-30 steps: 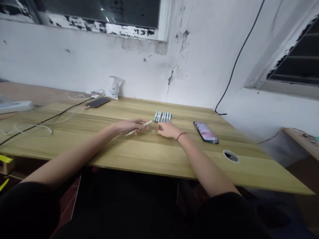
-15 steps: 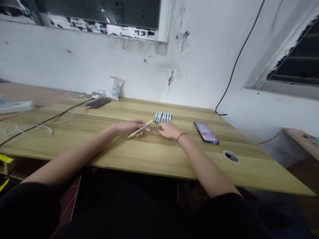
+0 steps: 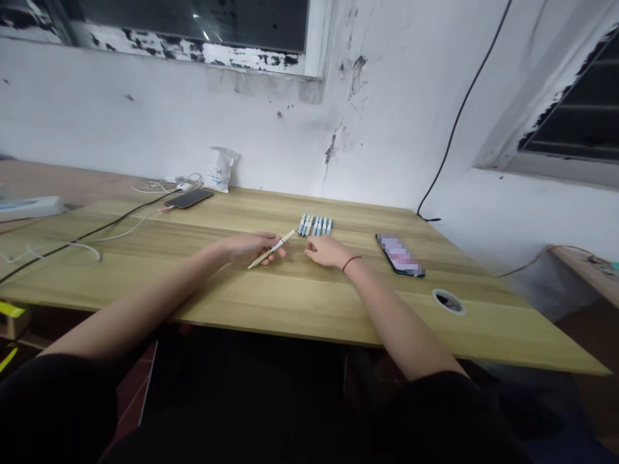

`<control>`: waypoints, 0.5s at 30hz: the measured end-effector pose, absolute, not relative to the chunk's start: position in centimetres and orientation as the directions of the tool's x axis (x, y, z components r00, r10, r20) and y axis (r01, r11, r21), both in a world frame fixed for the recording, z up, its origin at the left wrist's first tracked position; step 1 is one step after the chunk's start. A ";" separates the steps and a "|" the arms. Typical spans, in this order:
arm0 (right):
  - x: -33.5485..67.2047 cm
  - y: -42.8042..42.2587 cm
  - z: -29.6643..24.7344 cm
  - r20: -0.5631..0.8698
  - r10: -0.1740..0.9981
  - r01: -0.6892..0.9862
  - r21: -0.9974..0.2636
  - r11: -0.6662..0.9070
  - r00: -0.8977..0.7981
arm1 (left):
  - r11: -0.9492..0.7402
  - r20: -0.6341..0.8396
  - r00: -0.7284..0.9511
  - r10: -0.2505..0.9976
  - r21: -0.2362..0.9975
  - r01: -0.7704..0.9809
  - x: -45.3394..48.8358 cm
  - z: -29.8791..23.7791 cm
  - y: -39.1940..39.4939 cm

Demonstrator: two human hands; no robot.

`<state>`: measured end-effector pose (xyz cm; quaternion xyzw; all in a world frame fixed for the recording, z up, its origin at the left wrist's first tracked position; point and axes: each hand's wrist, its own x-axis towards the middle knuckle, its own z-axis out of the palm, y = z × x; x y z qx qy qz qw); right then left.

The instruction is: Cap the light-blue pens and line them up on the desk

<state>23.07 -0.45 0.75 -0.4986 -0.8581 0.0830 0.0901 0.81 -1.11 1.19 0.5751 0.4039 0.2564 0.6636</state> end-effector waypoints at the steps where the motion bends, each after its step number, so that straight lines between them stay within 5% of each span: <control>1: 23.1 -0.4 0.7 0.077 0.872 0.842 -0.231 0.488 -0.484 | 0.203 -0.240 0.534 0.811 0.971 0.128 0.8 1.2 -1.1; 8: 23.3 -0.2 1.1 0.297 0.862 0.847 -0.228 0.481 -0.410 | 0.141 -0.190 0.550 0.813 0.981 0.130 0.9 1.4 -1.1; 15: 23.3 -0.4 1.8 0.387 0.868 0.797 -0.391 0.460 -0.312 | 0.115 -0.187 0.580 0.792 0.980 0.160 0.9 1.8 -1.6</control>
